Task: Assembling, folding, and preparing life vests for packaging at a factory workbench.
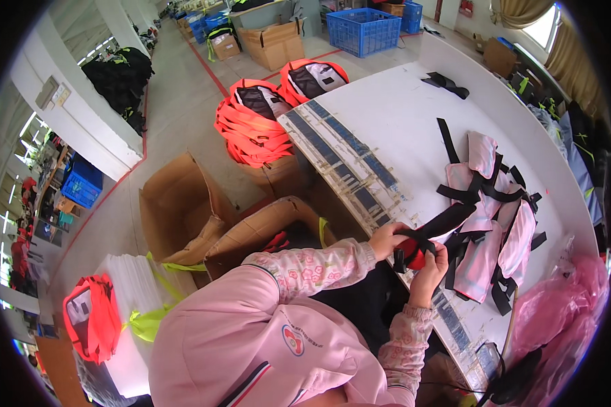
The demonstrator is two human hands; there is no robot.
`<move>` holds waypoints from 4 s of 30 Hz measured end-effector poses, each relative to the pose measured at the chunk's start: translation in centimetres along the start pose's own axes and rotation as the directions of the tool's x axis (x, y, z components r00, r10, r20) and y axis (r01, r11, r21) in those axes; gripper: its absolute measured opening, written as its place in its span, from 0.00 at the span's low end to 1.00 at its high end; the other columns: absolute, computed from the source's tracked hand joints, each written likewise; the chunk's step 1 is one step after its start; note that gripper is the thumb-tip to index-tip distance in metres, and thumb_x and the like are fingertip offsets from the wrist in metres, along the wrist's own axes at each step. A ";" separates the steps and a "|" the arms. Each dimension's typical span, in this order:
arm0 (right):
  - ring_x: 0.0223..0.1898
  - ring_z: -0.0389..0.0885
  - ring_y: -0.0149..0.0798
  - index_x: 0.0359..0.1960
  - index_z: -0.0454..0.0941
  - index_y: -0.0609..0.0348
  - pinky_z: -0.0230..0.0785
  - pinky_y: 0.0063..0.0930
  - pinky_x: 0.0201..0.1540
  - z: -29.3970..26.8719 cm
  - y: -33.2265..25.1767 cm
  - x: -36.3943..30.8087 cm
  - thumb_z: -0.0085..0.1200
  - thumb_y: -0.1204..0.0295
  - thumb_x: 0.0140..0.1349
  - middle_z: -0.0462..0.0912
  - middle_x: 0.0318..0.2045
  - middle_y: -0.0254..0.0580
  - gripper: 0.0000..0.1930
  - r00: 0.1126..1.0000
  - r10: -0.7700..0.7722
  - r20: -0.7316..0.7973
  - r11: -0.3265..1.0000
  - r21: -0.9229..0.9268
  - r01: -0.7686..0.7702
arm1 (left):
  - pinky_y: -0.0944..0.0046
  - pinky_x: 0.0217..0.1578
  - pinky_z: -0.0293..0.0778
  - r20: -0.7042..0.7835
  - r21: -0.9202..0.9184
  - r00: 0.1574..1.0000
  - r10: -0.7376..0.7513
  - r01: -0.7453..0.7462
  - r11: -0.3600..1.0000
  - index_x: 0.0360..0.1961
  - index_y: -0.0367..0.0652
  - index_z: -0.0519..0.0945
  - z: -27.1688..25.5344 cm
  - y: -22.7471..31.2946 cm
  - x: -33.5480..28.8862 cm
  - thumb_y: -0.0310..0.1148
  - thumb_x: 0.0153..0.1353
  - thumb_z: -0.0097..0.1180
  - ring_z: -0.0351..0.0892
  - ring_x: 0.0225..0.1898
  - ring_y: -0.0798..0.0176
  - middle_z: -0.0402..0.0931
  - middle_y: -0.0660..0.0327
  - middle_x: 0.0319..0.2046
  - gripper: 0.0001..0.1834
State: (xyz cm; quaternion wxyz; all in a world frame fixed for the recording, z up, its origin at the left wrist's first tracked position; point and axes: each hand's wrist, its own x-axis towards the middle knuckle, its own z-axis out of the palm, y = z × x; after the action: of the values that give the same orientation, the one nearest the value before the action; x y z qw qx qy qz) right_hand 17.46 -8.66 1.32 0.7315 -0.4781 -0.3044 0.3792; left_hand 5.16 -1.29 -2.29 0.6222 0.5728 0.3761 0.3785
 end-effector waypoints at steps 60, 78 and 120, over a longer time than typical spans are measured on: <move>0.46 0.76 0.37 0.44 0.70 0.60 0.66 0.32 0.52 0.2 -6.7 -1.9 0.38 0.55 0.69 0.77 0.43 0.41 0.19 0.993 0.115 0.009 0.790 0.605 -0.097 | 0.64 0.49 0.71 0.494 -0.794 0.849 0.188 0.352 0.495 0.45 0.39 0.74 0.7 8.0 -0.8 0.37 0.66 0.46 0.76 0.46 0.66 0.77 0.62 0.42 0.13; 0.38 0.78 0.31 0.33 0.76 0.58 0.71 0.25 0.45 -0.2 -5.9 -1.6 0.48 0.63 0.65 0.80 0.35 0.36 0.11 0.994 0.096 -0.046 0.803 0.594 -0.050 | 0.61 0.41 0.78 0.354 -0.784 0.930 -0.096 0.351 0.512 0.39 0.32 0.76 2.2 12.3 -1.7 0.37 0.62 0.53 0.81 0.37 0.61 0.79 0.54 0.35 0.15; 0.31 0.76 0.39 0.50 0.64 0.67 0.69 0.30 0.37 2.7 -4.6 -4.8 0.64 0.64 0.53 0.77 0.31 0.49 0.29 0.993 -0.103 -0.061 0.719 -0.694 0.033 | 0.64 0.28 0.65 0.509 0.372 0.860 0.019 -0.240 0.897 0.29 0.36 0.74 -0.8 8.0 1.4 0.46 0.61 0.54 0.68 0.26 0.68 0.71 0.59 0.22 0.20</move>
State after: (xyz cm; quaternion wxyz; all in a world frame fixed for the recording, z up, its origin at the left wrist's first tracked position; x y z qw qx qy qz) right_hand 13.97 -12.66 6.19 0.5275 -0.7222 -0.4060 0.1881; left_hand 4.70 0.79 5.64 0.5305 0.7956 0.2373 0.1711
